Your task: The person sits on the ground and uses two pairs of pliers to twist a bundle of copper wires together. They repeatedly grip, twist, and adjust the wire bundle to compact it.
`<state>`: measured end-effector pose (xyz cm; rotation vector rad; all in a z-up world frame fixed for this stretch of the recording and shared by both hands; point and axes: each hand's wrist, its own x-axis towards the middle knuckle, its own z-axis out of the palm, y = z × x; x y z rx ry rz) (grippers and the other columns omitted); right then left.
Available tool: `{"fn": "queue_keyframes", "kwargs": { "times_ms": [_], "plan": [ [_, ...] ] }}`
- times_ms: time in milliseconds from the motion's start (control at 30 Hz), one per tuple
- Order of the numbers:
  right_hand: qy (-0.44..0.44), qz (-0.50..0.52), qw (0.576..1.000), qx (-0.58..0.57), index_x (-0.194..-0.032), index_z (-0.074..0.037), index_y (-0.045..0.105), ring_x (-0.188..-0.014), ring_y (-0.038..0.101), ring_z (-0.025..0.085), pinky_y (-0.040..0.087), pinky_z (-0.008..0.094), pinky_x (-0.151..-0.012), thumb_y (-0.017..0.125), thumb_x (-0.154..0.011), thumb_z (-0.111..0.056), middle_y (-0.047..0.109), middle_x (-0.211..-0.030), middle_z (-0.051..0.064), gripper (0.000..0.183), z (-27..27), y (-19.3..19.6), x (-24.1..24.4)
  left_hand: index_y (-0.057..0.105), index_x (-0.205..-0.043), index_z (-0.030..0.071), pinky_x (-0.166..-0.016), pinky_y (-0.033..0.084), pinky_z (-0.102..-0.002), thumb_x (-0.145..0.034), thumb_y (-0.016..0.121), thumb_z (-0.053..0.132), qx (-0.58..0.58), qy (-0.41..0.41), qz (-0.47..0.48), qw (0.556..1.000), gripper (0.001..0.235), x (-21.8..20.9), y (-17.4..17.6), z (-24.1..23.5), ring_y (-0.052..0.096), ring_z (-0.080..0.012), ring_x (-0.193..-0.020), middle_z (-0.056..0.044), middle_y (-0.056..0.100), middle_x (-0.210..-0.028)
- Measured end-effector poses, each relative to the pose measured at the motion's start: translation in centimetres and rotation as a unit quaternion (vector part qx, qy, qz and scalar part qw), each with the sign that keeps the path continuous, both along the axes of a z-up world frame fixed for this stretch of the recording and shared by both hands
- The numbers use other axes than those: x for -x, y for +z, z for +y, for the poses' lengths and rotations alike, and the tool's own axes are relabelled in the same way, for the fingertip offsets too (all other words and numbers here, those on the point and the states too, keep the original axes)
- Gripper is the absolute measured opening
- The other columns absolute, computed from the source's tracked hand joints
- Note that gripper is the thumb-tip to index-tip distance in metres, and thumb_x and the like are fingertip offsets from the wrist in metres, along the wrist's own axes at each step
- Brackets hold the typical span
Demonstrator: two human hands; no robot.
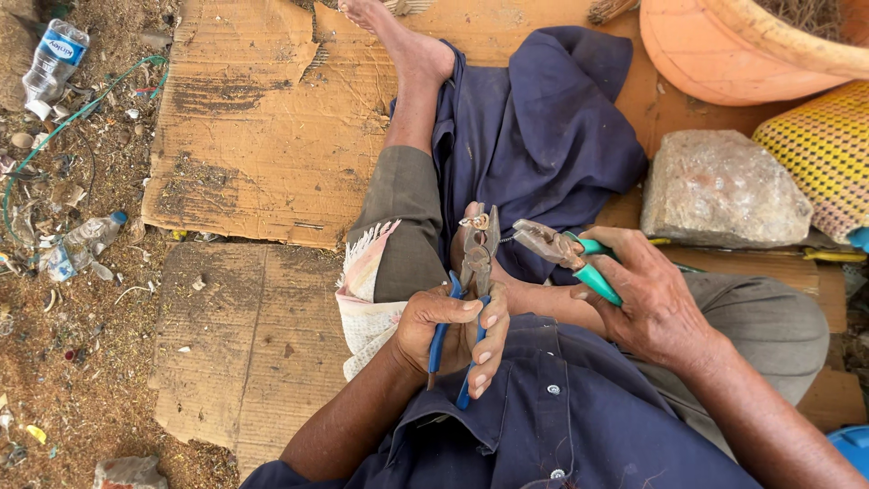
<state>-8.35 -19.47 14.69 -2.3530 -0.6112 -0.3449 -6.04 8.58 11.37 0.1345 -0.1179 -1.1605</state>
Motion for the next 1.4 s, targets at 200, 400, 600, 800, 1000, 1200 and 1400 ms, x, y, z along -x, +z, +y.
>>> {"fn": "queue_keyframes", "kwargs": {
  "times_ms": [200,400,600,800,1000,1200,1400],
  "plan": [
    [0.002,-0.032,0.998,0.046,-0.1,0.003,0.067,-0.108,0.063,0.038,0.052,0.047,-0.09,0.081,-0.074,-0.015,0.061,-0.12,0.019,0.035,0.4,1.8,-0.6,0.055,-0.105,-0.002,-0.062,0.059,-0.051,-0.105,0.058,0.02,0.004,-0.016,-0.005,1.0,0.023,0.7,-0.4,-0.1,0.071,-0.0381,-0.07,-0.022,0.064,-0.079],
    [0.01,-0.033,0.998,0.054,-0.101,0.002,0.067,-0.106,0.063,0.038,0.052,0.047,-0.089,0.081,-0.072,-0.013,0.061,-0.118,0.018,0.036,0.0,1.8,-0.7,0.055,-0.105,-0.002,-0.06,0.058,-0.051,-0.106,0.058,0.02,0.002,-0.038,-0.001,0.999,0.022,0.7,-0.7,-0.5,0.071,-0.0376,-0.07,-0.021,0.063,-0.079],
    [0.009,-0.036,0.996,0.081,-0.099,0.002,0.065,-0.102,0.062,0.037,0.052,0.047,-0.087,0.08,-0.072,-0.012,0.06,-0.117,0.017,0.034,-0.6,1.8,-0.6,0.055,-0.104,-0.001,-0.06,0.057,-0.052,-0.106,0.058,0.022,-0.006,-0.053,0.005,0.999,0.023,0.8,-0.7,-0.5,0.07,-0.038,-0.072,-0.021,0.062,-0.081],
    [0.013,-0.043,0.992,0.116,-0.094,0.003,0.065,-0.101,0.062,0.038,0.052,0.047,-0.085,0.08,-0.068,-0.008,0.059,-0.115,0.019,0.032,-1.7,1.3,-0.6,0.054,-0.102,-0.002,-0.056,0.056,-0.048,-0.111,0.056,0.024,-0.016,-0.057,-0.006,0.998,0.027,1.0,-0.8,-0.1,0.069,-0.0356,-0.066,-0.02,0.061,-0.078],
    [0.011,-0.078,0.981,0.177,-0.09,0.004,0.065,-0.1,0.063,0.039,0.054,0.047,-0.087,0.077,-0.059,-0.002,0.059,-0.111,0.02,0.034,-2.7,0.2,-1.1,0.054,-0.109,0.0,-0.06,0.056,-0.051,-0.112,0.052,0.026,-0.011,-0.051,0.022,0.998,0.026,1.3,-1.1,-0.5,0.067,-0.0343,-0.069,-0.02,0.061,-0.085],
    [-0.018,-0.068,0.988,0.137,-0.09,0.004,0.062,-0.094,0.064,0.035,0.055,0.045,-0.079,0.08,-0.076,-0.009,0.059,-0.105,0.019,0.027,-1.5,-1.4,-0.9,0.055,-0.115,0.002,-0.065,0.056,-0.052,-0.11,0.048,0.024,-0.004,-0.03,0.067,0.997,0.023,1.2,-1.5,-1.2,0.067,-0.0338,-0.076,-0.018,0.062,-0.092],
    [-0.047,0.005,0.995,0.09,-0.098,0.003,0.066,-0.085,0.065,0.036,0.053,0.045,-0.07,0.079,-0.079,-0.012,0.059,-0.099,0.017,0.028,0.7,-2.2,-1.0,0.055,-0.115,0.002,-0.064,0.055,-0.049,-0.11,0.052,0.023,-0.075,0.059,0.039,0.995,0.022,0.9,0.0,-1.4,0.066,-0.0308,-0.075,-0.014,0.061,-0.09]
  ]
}}
